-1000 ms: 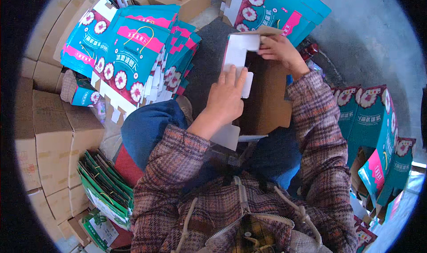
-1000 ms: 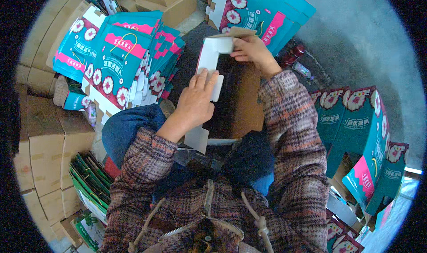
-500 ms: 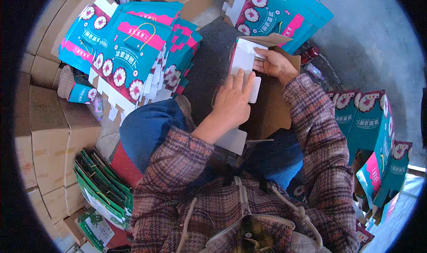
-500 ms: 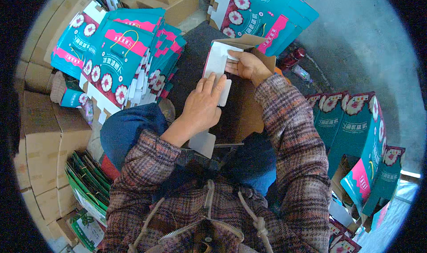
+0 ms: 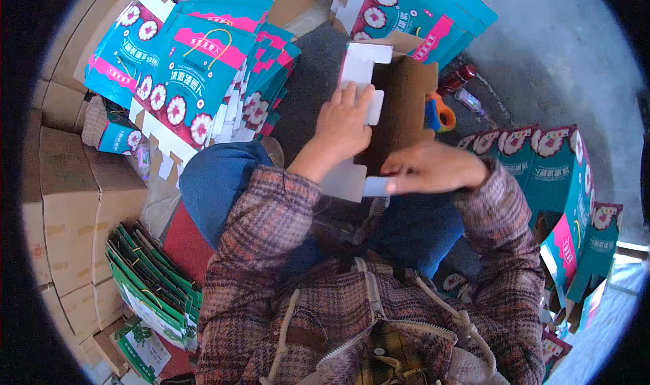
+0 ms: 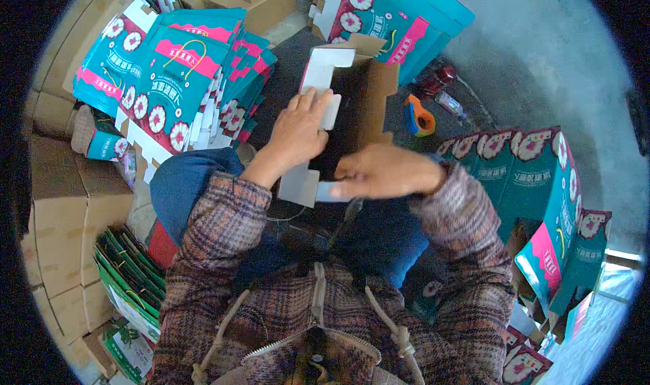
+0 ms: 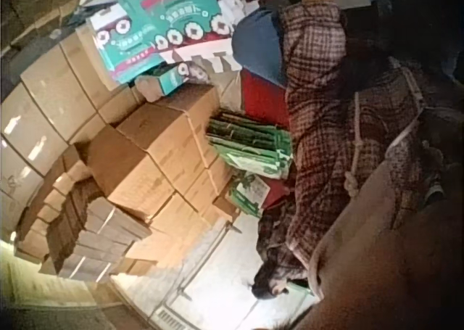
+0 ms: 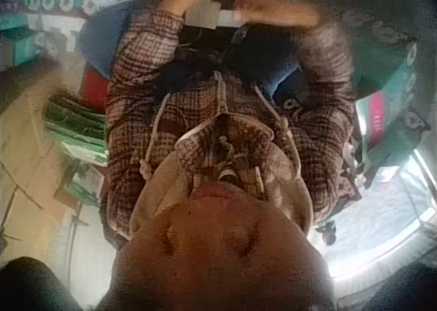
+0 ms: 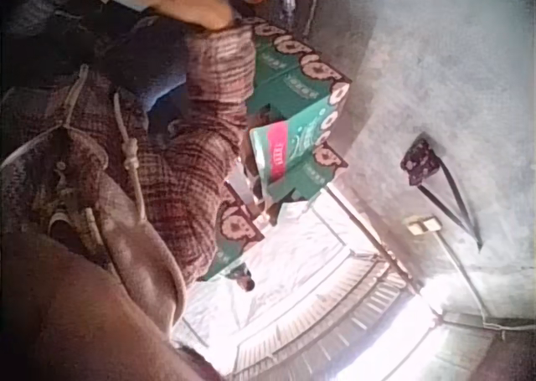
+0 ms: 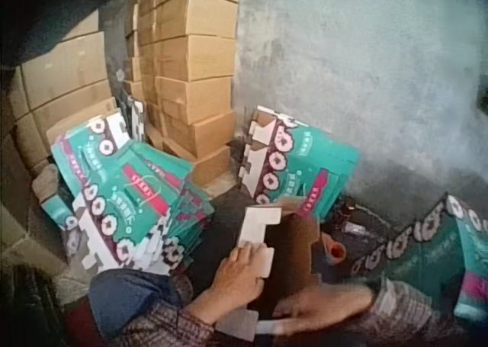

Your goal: The person is folding and stacking cardboard boxes for carrot packaging.

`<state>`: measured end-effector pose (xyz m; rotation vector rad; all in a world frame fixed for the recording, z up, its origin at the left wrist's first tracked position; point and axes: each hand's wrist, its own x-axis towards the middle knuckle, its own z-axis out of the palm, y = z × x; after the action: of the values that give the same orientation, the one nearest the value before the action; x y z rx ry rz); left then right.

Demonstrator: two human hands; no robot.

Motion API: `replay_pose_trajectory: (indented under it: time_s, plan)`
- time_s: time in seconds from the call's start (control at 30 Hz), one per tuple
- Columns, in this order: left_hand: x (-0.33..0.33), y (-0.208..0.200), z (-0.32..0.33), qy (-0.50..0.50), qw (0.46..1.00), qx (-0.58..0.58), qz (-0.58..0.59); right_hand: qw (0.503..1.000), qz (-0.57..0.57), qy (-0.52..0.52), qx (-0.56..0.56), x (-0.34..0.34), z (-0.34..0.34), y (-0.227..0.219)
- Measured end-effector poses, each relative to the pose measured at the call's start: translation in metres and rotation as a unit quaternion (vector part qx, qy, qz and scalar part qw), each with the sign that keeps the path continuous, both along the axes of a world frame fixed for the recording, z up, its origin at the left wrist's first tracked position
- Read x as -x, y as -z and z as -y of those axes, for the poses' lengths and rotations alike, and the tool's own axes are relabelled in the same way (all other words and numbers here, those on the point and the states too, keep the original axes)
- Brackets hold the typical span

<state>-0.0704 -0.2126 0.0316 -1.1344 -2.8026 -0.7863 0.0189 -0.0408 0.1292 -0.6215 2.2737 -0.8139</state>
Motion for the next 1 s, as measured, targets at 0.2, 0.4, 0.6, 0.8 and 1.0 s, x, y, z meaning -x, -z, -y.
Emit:
replay_pose_trajectory:
  time_s: [0.2,0.4,0.6,0.8,1.0]
  plan:
    - [-0.001,-0.001,-0.006,0.020,0.999,0.043,0.001,0.968,-0.235,-0.086,0.007,-0.056,0.027,0.028]
    - [-0.011,0.013,-0.005,-0.006,0.996,0.068,-0.064,0.937,-0.324,-0.102,-0.079,-0.079,0.046,0.029]
    - [-0.019,0.042,0.003,-0.024,0.990,-0.059,-0.126,0.935,-0.330,0.025,-0.128,-0.058,0.032,0.040]
    - [-0.043,0.035,0.025,0.025,0.996,-0.044,-0.080,0.931,-0.316,0.096,-0.154,-0.045,0.030,0.057]
    - [-0.069,0.023,0.037,0.012,0.998,-0.060,-0.006,0.910,-0.355,0.135,-0.167,-0.026,0.018,0.088]
